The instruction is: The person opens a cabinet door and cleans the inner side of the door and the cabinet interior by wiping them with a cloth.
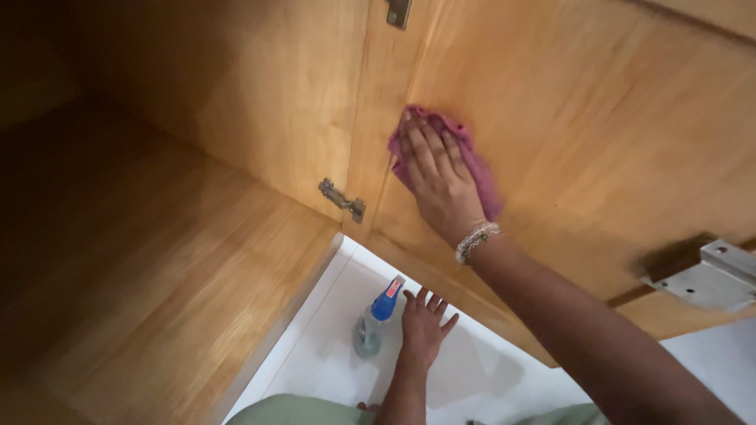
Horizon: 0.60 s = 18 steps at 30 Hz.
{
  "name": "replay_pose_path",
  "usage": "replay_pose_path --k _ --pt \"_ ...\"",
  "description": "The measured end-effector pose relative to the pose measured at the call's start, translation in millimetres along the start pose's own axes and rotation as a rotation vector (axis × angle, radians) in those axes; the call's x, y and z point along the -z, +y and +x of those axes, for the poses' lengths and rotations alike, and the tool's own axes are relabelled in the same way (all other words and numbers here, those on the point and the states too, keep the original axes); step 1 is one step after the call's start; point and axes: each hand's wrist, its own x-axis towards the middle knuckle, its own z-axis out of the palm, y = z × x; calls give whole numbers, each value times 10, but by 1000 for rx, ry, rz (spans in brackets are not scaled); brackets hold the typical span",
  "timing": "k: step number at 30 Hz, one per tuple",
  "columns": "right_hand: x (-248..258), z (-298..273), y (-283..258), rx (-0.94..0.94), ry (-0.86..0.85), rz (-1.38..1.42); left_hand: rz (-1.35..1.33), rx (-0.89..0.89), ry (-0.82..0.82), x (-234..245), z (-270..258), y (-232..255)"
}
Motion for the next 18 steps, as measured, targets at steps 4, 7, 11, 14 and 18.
replay_pose_path --k 4,7,11,14,18 --pt "-302 -246 -208 3 -98 30 -6 6 -29 69 102 -8" --pt "-515 -430 -406 12 -44 78 -15 20 -16 145 149 -18" --pt "-813 -634 -627 -15 -167 167 -75 16 13 144 188 -44" --pt "-920 -853 -791 73 -272 47 -112 26 0 128 156 -19" --pt "-1078 -1054 -954 187 -308 -33 -85 25 -63 65 65 41"
